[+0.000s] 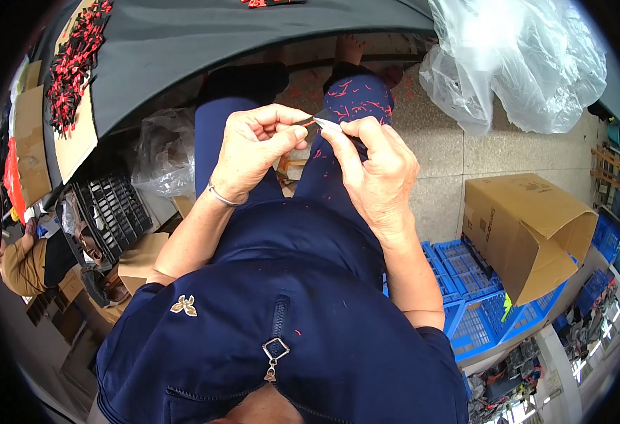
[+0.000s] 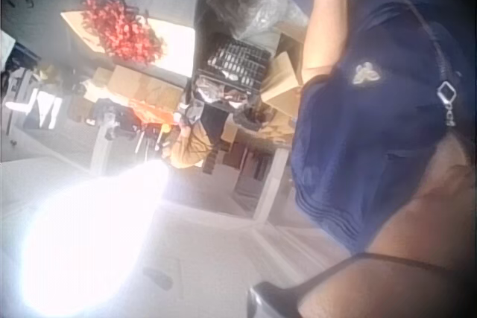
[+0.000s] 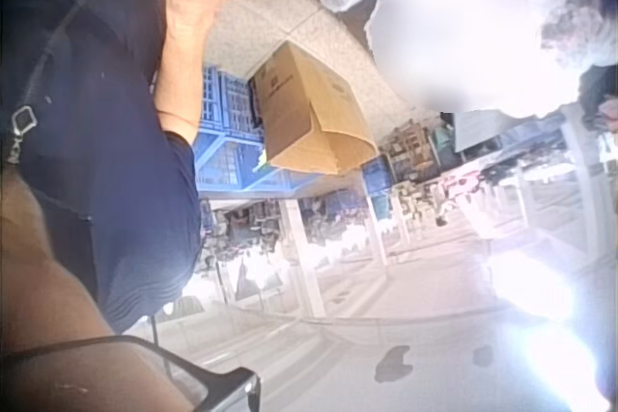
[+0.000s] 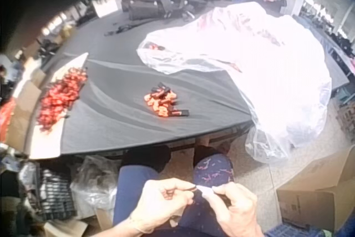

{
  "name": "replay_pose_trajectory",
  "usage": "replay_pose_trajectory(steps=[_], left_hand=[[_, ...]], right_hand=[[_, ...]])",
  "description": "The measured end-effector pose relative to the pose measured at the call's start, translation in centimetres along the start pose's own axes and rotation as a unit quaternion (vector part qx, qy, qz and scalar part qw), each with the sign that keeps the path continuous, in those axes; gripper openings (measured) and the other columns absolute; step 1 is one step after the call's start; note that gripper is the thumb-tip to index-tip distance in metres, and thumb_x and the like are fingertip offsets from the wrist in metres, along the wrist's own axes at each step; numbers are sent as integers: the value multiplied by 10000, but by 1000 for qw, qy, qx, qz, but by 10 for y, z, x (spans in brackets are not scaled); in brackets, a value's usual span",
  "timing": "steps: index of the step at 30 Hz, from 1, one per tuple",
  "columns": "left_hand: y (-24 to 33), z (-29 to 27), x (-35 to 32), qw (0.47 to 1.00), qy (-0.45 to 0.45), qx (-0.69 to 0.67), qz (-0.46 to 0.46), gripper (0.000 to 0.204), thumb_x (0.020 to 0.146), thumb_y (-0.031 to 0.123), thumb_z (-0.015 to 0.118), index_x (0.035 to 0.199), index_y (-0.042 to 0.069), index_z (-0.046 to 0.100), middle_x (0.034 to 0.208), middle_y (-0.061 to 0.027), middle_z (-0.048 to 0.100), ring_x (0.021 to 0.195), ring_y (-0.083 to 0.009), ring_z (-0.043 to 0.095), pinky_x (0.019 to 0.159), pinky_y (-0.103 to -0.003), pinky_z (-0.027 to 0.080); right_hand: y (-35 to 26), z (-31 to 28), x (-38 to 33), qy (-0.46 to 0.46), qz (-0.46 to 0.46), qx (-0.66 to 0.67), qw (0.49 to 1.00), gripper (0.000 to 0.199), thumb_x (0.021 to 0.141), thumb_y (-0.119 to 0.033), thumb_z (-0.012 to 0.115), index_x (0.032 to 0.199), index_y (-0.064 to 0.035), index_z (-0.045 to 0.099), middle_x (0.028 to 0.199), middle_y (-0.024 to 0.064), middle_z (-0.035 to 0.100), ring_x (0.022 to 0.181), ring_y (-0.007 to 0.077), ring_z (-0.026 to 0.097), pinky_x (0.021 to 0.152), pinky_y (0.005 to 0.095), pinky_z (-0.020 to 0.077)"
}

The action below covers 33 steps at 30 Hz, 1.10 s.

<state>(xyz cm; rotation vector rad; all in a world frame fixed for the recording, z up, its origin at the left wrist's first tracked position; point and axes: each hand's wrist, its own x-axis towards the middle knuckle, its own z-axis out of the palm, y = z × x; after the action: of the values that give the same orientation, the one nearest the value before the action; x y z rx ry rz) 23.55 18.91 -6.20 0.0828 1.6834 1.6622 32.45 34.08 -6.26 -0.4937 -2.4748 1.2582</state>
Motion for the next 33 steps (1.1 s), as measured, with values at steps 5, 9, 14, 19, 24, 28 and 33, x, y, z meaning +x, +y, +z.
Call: replay_pose_trajectory(steps=[5,9,14,19,24,28,33], left_hand=[[2,3,2,999,-2,-30,-11,174,812,31,630,976,-15,665,749,-30,663,639,-41,571,579,-179,467],[5,-4,0,998,-33,-49,-23,198,848,104,643,1017,1,655,781,-38,667,650,-52,578,594,-181,472],[6,-18,-8,994,-44,-95,-13,229,888,158,615,1044,-9,633,828,-61,670,680,-64,580,641,-200,483],[41,-88,-8,986,118,-21,118,246,881,162,603,1054,-11,627,849,-77,677,675,-80,593,634,-207,480],[112,-232,6,852,354,205,326,225,878,187,601,999,8,664,839,-60,687,677,-79,600,639,-210,478],[154,-365,11,438,573,585,371,377,842,225,617,1185,69,595,1067,-150,647,962,-219,627,866,-314,461],[148,-230,64,784,331,377,367,252,844,168,639,1080,87,666,959,-78,685,841,-163,646,762,-276,499]], right_hand=[[8,3,0,-12,101,116,988,135,761,-113,741,803,-38,636,706,79,637,622,160,613,578,271,472],[-5,5,3,3,89,129,988,114,783,-107,725,797,-31,642,697,64,636,616,117,595,572,253,463],[2,9,5,0,114,114,987,98,823,-84,696,828,-5,637,754,19,656,699,53,577,620,219,464],[3,10,4,-4,129,190,973,94,834,-29,667,899,8,610,819,30,648,741,55,574,698,185,450],[-3,18,9,-8,133,191,972,110,828,-36,675,908,-1,608,819,25,646,737,47,570,660,184,457],[-6,29,18,-10,110,218,970,119,832,-26,671,928,0,605,839,31,650,736,49,574,663,177,462],[-4,36,25,8,137,236,962,128,826,-10,675,932,8,607,859,44,659,758,57,586,693,185,476]])
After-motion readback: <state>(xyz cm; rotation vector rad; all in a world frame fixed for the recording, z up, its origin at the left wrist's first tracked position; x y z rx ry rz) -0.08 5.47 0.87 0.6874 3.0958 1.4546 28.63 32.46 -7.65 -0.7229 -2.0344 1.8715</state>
